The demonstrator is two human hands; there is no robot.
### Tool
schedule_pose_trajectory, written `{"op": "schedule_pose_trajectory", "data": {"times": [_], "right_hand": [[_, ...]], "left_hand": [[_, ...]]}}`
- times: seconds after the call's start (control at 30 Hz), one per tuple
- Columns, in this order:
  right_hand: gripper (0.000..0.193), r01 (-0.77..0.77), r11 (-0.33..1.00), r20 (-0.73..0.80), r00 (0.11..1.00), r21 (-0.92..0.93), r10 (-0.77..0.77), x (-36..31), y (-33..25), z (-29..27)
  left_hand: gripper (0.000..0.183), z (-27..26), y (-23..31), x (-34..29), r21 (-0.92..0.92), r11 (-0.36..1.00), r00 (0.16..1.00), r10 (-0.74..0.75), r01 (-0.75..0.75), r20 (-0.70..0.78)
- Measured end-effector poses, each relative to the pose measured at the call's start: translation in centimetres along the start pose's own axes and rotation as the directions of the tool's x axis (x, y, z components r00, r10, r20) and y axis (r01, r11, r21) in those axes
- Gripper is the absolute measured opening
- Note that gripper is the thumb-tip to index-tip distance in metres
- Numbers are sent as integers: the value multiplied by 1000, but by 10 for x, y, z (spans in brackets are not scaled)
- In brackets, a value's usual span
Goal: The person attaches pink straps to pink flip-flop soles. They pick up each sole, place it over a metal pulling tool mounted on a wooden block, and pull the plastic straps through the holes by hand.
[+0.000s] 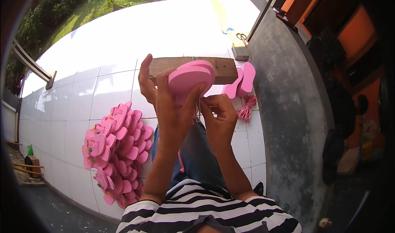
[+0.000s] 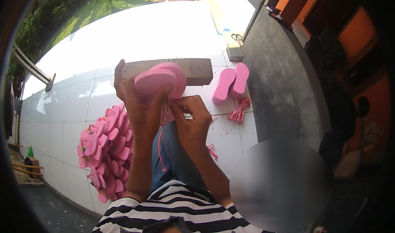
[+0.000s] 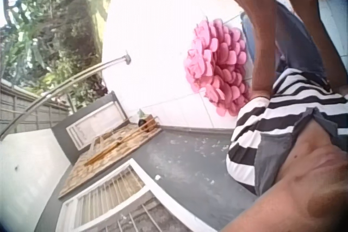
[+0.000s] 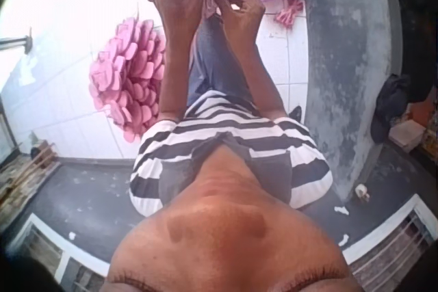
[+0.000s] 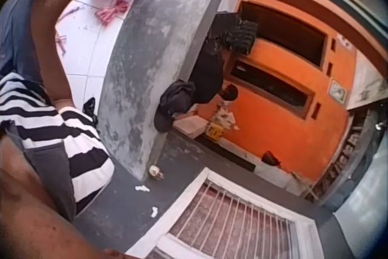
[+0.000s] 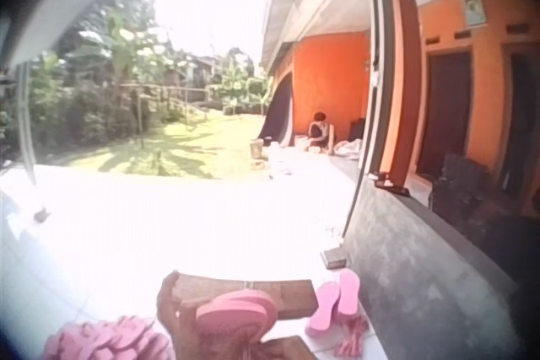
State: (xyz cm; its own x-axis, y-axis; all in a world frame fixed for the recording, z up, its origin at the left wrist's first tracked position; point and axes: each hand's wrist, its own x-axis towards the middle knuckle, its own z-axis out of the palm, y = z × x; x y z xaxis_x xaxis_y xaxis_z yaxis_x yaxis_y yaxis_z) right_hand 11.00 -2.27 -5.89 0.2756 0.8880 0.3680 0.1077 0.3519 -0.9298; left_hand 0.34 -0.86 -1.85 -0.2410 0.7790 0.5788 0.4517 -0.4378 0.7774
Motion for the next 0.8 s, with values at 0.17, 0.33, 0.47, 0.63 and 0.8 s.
{"op": "schedule_pose_trajectory", "data": {"times": [0.17,0.33,0.47,0.63,0.8], "right_hand": [[13,91,995,-3,996,-31,-91,21,15,2],[22,52,999,133,990,-7,-50,-23,18,2],[36,-94,923,264,943,-374,204,-72,51,1],[25,-169,962,548,795,-215,262,-161,81,-21],[18,-487,862,525,702,-139,481,-160,48,-66]], "left_hand": [[46,8,-28,5,63,985,971,172,-164,-166],[29,-16,-71,-57,-51,997,993,58,-64,-102],[18,-32,-99,-111,-67,997,995,49,-44,83],[27,-70,-101,-151,157,934,903,252,-321,348],[28,-58,-60,-142,169,835,739,346,-524,578]]}}
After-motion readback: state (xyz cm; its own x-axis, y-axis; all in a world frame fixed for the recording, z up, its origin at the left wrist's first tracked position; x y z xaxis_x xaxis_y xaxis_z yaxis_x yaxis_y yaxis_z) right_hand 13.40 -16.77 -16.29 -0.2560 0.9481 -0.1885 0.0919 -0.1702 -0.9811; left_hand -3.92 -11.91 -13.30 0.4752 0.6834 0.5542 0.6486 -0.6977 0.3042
